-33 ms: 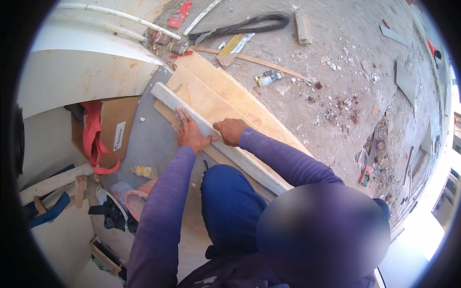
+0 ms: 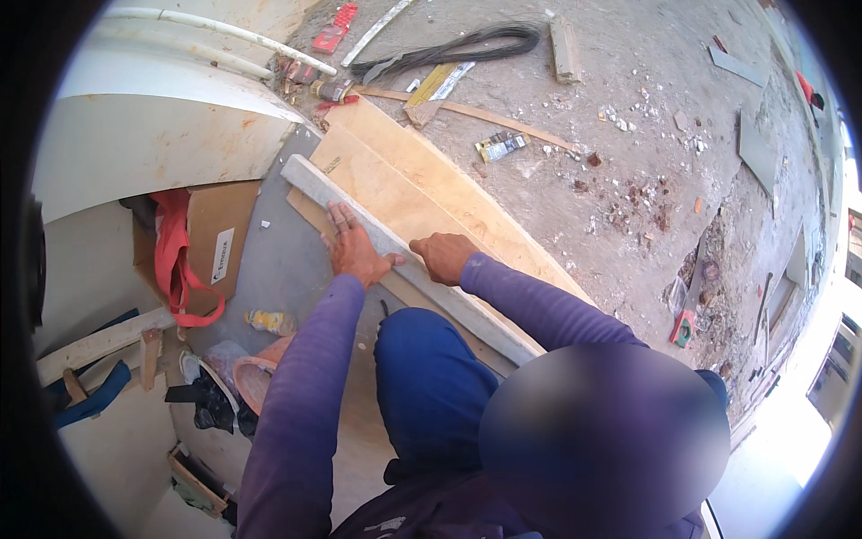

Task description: The person saws a piece of plywood using a hand saw and then uses a tape measure and a square to mark another piece of wood on the floor.

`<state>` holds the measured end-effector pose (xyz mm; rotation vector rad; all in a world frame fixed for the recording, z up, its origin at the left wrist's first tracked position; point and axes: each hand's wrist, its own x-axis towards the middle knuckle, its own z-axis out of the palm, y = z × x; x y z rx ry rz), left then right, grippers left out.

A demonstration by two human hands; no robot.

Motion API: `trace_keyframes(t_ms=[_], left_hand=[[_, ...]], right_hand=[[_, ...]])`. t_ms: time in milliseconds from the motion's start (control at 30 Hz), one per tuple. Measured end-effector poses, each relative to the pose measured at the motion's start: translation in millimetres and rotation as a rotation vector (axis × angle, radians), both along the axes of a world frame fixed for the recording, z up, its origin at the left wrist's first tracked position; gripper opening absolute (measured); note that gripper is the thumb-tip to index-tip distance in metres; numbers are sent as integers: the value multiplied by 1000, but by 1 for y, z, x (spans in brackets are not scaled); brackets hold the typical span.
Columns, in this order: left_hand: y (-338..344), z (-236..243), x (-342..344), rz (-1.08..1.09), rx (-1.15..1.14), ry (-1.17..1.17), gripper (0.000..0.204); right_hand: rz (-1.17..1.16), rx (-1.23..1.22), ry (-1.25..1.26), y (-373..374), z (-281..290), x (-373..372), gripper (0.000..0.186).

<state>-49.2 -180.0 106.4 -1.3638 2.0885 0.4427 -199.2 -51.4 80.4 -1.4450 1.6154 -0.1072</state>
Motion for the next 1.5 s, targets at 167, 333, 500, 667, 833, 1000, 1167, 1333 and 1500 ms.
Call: trace_keyframes(t_ms=[167, 333, 500, 667, 833, 1000, 1167, 1333, 1500], left_hand=[[3, -3, -3, -4, -7, 8, 158], [3, 0, 0, -9, -25, 15, 157], [5, -3, -3, -59, -57, -8, 155], [1, -5, 6, -22, -45, -19, 155], [5, -2, -2, -17, -44, 35, 155], [8, -3, -2, -30, -36, 51, 154], [7, -8, 2, -27, -58, 65, 156], [8, -4, -4, -32, -72, 55, 157], [7, -6, -2, -12, -51, 72, 156]], right_hand=[[-125, -65, 36, 10, -6, -3, 25], [-322, -335, -25, -119, -17, 6, 25], [-194, -375, 25, -174, -39, 21, 26], [-73, -241, -26, -122, -32, 21, 31], [-29, 14, 25, 63, -3, 2, 36], [20, 143, 68, 169, 16, -8, 30], [-131, -152, 27, 57, 12, -14, 30], [-97, -260, 49, -37, -11, 6, 26], [-55, 9, 52, 64, 3, 7, 32]])
